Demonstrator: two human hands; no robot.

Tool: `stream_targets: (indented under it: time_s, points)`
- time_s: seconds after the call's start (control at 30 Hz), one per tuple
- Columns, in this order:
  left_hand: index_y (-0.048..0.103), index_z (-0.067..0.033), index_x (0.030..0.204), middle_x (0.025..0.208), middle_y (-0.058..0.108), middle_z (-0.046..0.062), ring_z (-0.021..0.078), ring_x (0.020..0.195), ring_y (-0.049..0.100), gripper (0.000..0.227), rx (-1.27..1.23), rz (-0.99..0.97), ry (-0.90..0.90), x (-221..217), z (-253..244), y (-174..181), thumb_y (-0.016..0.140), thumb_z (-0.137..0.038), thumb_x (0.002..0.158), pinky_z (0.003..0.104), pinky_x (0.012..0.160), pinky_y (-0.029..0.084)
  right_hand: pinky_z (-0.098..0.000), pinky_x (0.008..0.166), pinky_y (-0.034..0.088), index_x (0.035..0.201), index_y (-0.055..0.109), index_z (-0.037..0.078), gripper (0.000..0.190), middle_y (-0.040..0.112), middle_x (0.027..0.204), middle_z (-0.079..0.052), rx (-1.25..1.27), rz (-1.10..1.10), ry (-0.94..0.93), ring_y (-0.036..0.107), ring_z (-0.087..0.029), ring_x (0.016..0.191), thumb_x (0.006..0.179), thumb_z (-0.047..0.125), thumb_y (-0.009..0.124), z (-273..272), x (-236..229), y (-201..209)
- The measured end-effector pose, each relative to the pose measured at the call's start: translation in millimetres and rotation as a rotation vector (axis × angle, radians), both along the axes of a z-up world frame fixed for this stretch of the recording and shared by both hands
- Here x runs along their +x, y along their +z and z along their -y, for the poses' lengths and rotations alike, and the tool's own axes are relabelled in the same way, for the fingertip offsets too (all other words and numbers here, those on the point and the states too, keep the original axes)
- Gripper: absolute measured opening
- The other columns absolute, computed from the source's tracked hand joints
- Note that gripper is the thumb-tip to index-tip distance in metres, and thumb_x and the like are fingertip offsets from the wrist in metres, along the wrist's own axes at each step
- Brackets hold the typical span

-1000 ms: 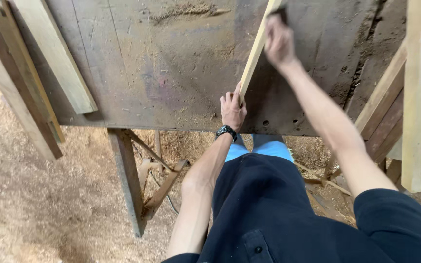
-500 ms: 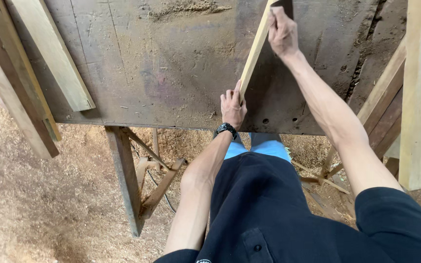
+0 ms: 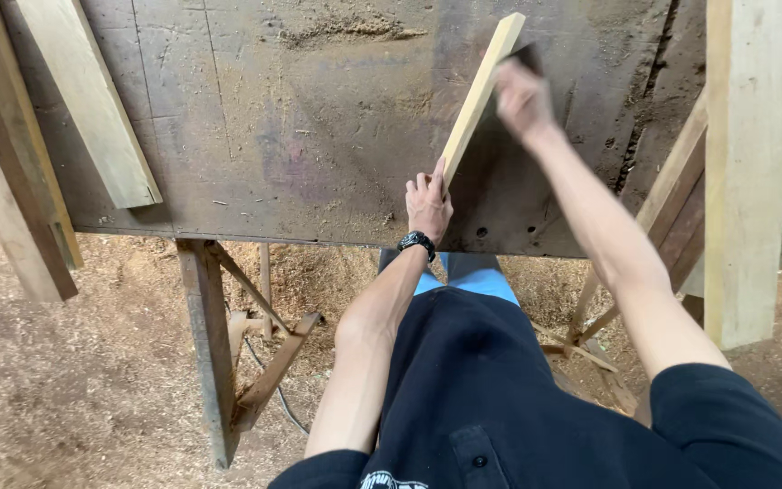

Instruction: The person sands a piece of wood on a workbench using a square of sandpaper, applying repeated strokes along the surface and edges.

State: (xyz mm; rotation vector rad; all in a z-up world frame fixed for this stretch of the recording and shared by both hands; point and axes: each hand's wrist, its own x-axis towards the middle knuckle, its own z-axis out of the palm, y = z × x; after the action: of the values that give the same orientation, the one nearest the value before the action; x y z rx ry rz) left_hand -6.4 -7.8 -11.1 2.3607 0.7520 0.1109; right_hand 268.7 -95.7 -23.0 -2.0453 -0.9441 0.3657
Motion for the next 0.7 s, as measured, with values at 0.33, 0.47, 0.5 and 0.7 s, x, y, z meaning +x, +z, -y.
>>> stream_targets:
  time_s: [0.33,0.47,0.5,0.7]
  points:
    - [0.031,-0.0297,0.159,0.146,0.042,0.018,0.0380,0.130,0.044,0.099,-0.001,0.033,0.019,9,32,8,0.063,0.005,0.072,0.051,0.107,0.037,-0.0349,0.085,0.049,0.102,0.054,0.003,0.031,0.054,0.094,-0.011,0.008,0.093,-0.629,0.053,-0.020,0.090,0.116,0.030,0.057,106,-35,50]
    - [0.031,-0.0321,0.160,0.157,0.035,0.016,0.0369,0.141,0.038,0.102,-0.052,0.047,-0.017,28,29,-1,0.063,0.006,0.071,0.052,0.115,0.030,-0.0353,0.101,0.049,0.131,0.062,0.009,0.034,0.068,0.126,-0.008,-0.033,-0.359,-0.908,0.062,-0.019,0.115,0.109,0.034,0.055,163,-182,58]
    - [0.031,-0.0324,0.160,0.157,0.035,0.015,0.0370,0.140,0.038,0.100,-0.043,0.044,-0.035,36,29,-4,0.064,0.004,0.073,0.052,0.115,0.030,-0.0375,0.101,0.050,0.135,0.061,0.012,0.034,0.065,0.129,-0.005,-0.018,-0.528,-1.066,0.061,-0.019,0.118,0.109,0.035,0.056,175,-213,60]
    - [0.034,-0.0298,0.154,0.156,0.028,0.016,0.0413,0.134,0.037,0.094,-0.051,-0.009,-0.193,51,25,-15,0.073,-0.007,0.072,0.054,0.107,0.033,-0.0467,0.082,0.057,0.128,0.058,0.019,0.030,0.066,0.122,-0.002,0.446,-1.075,-1.544,0.067,-0.021,0.107,0.103,0.035,0.056,223,-300,76]
